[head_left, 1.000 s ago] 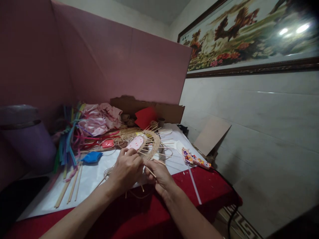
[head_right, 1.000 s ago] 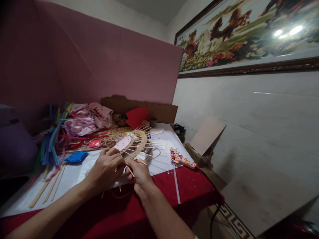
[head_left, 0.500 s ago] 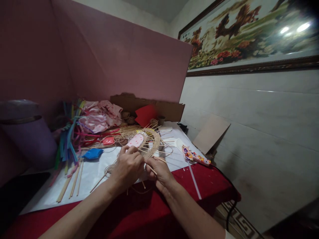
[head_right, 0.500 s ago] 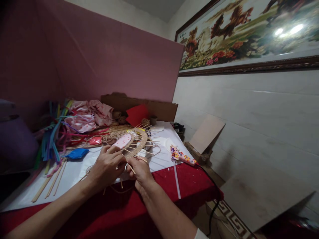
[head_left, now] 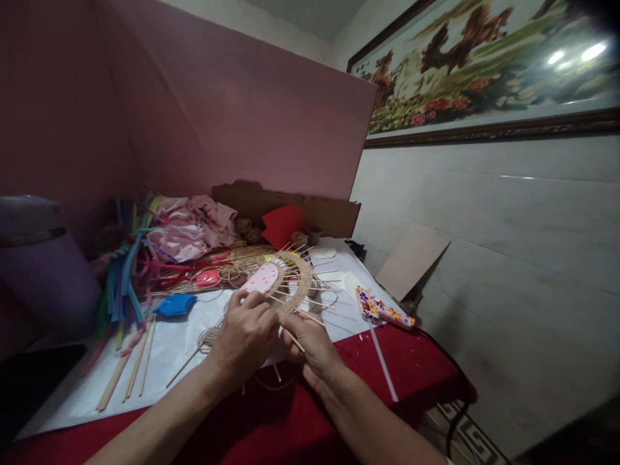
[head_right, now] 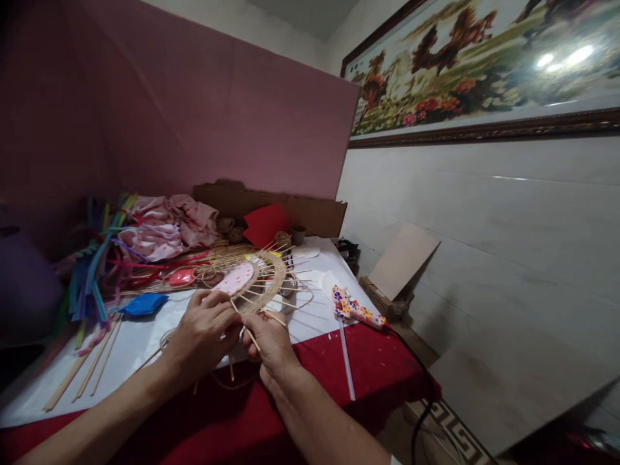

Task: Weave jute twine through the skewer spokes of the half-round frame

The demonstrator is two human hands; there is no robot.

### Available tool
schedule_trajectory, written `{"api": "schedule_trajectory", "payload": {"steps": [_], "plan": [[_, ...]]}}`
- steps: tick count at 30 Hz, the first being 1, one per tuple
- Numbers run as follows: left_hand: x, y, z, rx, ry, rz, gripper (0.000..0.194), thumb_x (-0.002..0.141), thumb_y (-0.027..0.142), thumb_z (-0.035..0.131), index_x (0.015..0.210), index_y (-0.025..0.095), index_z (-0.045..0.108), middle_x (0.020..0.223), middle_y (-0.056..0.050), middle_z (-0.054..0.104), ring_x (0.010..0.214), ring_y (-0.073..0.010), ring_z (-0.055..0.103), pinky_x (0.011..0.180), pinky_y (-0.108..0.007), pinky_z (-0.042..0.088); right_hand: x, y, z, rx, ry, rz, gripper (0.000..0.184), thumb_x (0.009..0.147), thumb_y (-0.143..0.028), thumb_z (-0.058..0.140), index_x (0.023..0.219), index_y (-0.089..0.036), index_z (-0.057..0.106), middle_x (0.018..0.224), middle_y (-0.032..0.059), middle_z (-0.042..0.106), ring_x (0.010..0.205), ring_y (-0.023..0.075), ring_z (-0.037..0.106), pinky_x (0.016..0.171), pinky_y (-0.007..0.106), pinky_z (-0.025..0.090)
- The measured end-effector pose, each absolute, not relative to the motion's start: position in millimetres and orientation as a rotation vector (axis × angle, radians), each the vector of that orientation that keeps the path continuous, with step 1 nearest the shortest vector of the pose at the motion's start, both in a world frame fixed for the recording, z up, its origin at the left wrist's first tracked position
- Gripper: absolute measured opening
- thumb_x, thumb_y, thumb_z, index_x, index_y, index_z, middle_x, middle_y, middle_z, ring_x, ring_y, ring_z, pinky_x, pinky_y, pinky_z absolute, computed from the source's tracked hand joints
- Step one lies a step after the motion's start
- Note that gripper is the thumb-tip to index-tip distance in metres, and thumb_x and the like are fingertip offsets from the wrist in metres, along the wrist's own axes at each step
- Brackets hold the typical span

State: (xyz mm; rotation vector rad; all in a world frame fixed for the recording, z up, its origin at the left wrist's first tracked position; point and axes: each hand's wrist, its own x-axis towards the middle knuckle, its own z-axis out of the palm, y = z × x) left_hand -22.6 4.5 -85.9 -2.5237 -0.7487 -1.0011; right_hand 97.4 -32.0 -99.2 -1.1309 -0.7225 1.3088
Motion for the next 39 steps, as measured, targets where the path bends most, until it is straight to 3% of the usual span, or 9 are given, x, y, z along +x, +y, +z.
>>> {"api": "schedule_trajectory", "payload": {"steps": [30, 39], "plan": [[-21.0, 3.5, -87.9, -2.512, -0.751, -1.025, 0.02, 0.077, 0.012, 0.052, 0.057, 0.016, 0.055, 0.057, -0.002, 0.059, 0.071, -0.0201, 0.052, 0.075, -0.04, 0.035, 97.0, -34.3, -97.7, -1.125, -0.724, 1.301, 0.018, 0.061, -0.023, 0.058, 0.051, -0.017, 0.044, 0.035, -0.0087, 0.042, 0.026, 0.0021, 0.027, 0.029, 0.015, 0.013], [-21.3, 2.0, -86.6, -2.513, -0.776, -1.032, 0.02, 0.077, 0.013, 0.053, 0.057, 0.015, 0.055, 0.057, -0.002, 0.059, 0.071, -0.0203, 0.051, 0.075, -0.041, 0.034, 100.0, -38.3, -99.4, -1.084, -0.698, 1.33, 0.026, 0.062, -0.031, 0.066, 0.053, -0.016, 0.047, 0.036, -0.007, 0.046, 0.026, 0.0014, 0.031, 0.028, 0.013, 0.016]]}}
